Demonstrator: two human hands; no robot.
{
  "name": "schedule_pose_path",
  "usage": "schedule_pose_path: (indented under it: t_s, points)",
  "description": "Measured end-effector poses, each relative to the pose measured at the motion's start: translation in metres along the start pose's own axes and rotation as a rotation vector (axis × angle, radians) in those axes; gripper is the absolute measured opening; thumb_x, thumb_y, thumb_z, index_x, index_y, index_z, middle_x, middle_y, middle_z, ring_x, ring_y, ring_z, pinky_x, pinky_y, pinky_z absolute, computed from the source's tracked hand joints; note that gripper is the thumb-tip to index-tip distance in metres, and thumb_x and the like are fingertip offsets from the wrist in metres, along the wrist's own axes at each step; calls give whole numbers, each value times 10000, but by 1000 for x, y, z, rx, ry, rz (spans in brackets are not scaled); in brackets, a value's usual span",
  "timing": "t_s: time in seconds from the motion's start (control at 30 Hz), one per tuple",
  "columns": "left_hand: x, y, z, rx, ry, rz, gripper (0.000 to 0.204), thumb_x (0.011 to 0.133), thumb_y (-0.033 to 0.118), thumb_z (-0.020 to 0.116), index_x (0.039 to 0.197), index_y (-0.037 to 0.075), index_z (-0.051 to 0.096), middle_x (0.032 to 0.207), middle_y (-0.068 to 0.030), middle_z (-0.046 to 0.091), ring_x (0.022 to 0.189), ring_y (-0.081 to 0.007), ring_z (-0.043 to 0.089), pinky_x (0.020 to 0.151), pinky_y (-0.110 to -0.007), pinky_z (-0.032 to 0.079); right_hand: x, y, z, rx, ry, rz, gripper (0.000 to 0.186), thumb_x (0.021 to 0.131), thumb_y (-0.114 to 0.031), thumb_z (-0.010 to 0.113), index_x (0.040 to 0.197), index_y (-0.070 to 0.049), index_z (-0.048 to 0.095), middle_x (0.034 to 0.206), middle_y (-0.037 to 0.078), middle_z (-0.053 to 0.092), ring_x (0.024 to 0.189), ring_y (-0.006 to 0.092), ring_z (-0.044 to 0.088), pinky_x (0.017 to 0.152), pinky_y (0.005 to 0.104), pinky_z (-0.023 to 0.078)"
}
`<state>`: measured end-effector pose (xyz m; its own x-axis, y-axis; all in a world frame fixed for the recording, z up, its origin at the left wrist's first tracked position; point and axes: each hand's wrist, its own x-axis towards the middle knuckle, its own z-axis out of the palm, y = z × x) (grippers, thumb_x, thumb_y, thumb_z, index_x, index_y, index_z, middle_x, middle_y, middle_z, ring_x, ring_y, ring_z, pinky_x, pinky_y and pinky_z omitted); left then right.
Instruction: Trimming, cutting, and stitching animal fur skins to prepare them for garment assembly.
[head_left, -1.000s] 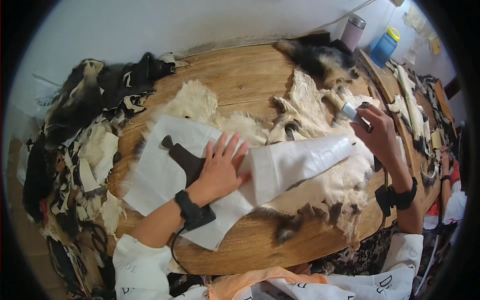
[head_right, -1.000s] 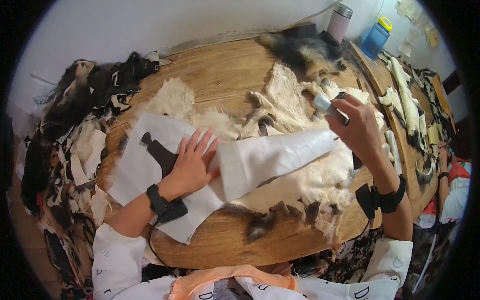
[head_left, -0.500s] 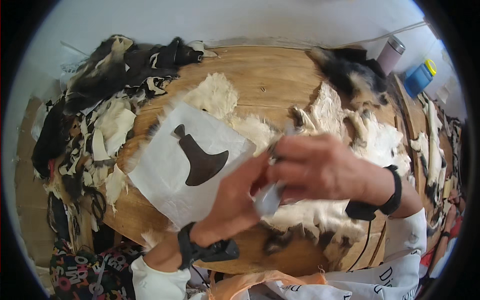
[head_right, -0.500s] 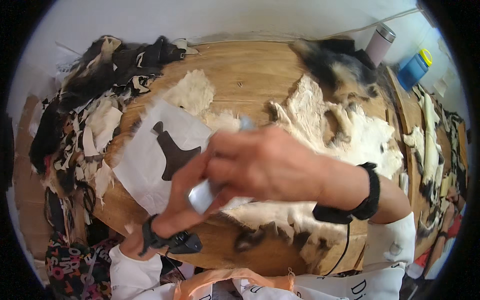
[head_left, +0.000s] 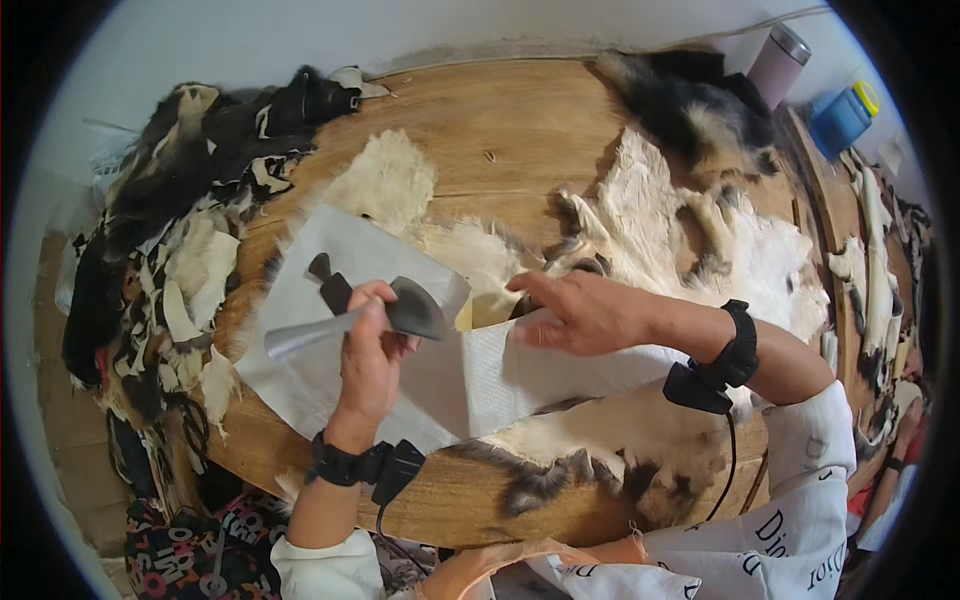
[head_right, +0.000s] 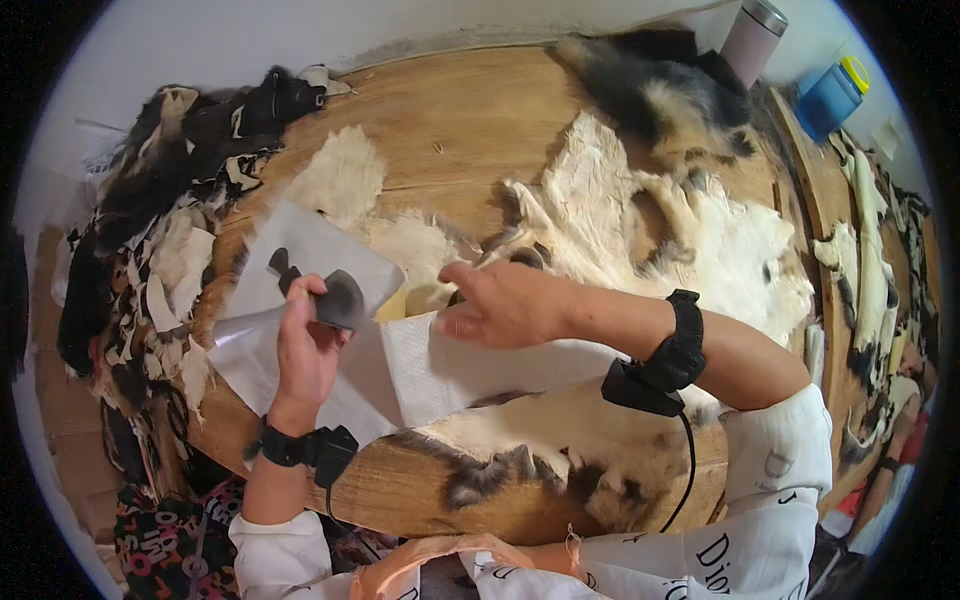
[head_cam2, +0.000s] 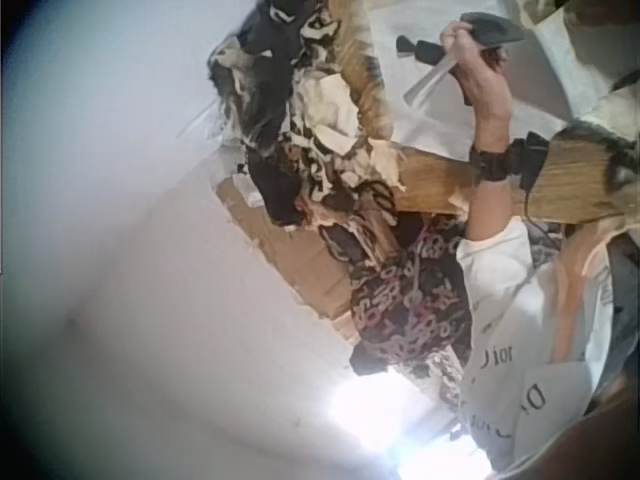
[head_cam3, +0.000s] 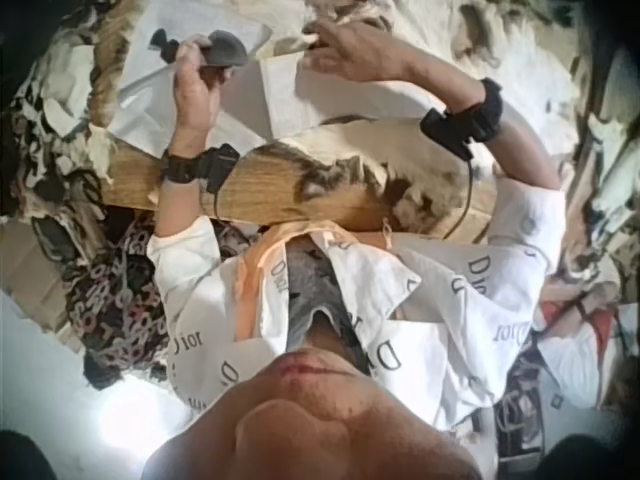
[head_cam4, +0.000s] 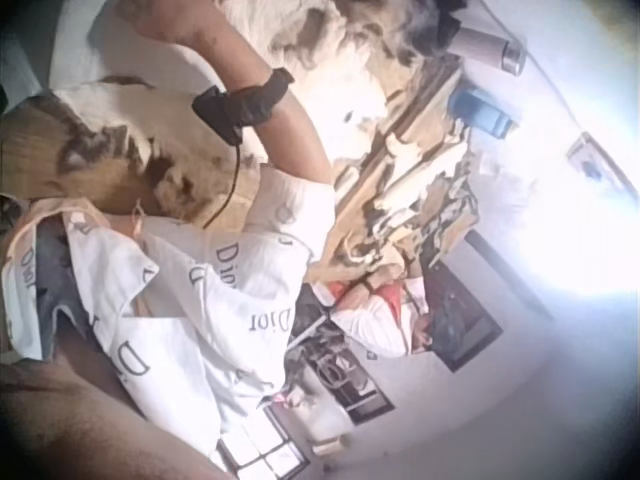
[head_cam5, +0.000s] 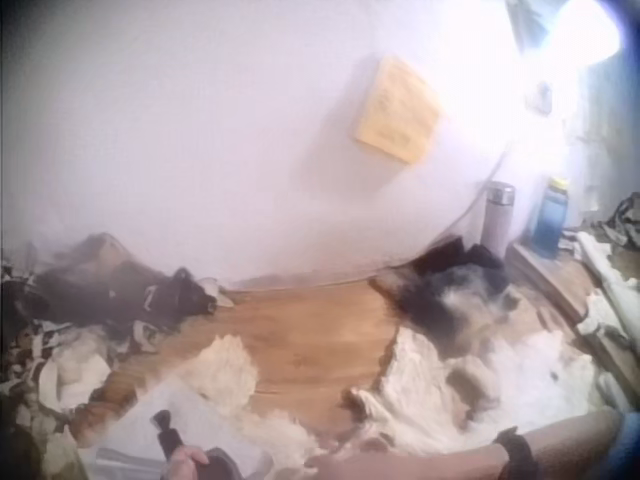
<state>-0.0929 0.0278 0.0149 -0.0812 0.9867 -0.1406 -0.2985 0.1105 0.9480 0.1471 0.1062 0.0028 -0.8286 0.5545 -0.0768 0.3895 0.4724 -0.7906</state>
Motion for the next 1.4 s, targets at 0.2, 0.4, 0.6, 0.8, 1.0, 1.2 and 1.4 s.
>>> schedule_pose_path:
  t_s: [0.2,0.4,0.6,0.8,1.0,1.2,1.4]
  points:
    - [10,-17,-6,85,-61,-137,196,935,281,390,1024,110,427,887,-25,512,760,-103,508,701,-240,427,-37,-40,-43,51,-565,109,311,880,-252,499,941,53,490,708,242,597,672,383,584,645,419,461]
    - [11,-15,14,511,-216,-42,202,906,232,465,1000,57,430,787,-4,436,712,-82,410,662,-231,370,-60,-31,-76,-182,-873,272,290,874,-259,483,747,-40,624,603,114,598,590,304,575,575,371,449]
    - [7,-25,26,563,-249,-56,237,890,249,489,1001,48,429,738,-17,447,695,-88,429,647,-248,382,7,-2,-32,-302,90,-315,103,762,-130,565,738,-31,575,738,104,564,691,298,583,588,378,470]
    - [5,-27,34,568,-211,-39,230,892,228,497,1006,39,431,732,-24,464,690,-83,431,631,-239,384,33,26,-11,-463,71,-561,111,732,-135,543,755,-26,551,799,82,524,786,261,550,649,344,480]
    - [5,-32,34,630,-175,11,252,883,239,536,998,33,448,745,-40,484,699,-110,450,636,-258,394,37,41,-9,-546,58,-734,117,700,-157,549,665,-45,552,759,70,520,770,231,537,645,316,484]
    - [6,-34,37,760,-149,63,317,845,276,600,980,24,463,786,-75,486,716,-170,467,653,-298,406,39,43,-10,-467,54,-769,116,680,-154,558,665,-41,535,725,68,499,752,233,532,613,321,482]
    - [5,-38,44,913,-184,183,388,803,321,652,965,22,465,824,-98,470,743,-218,484,673,-316,409,44,44,-7,-409,54,-756,139,685,-169,572,655,-41,526,711,76,512,742,248,547,610,335,481]
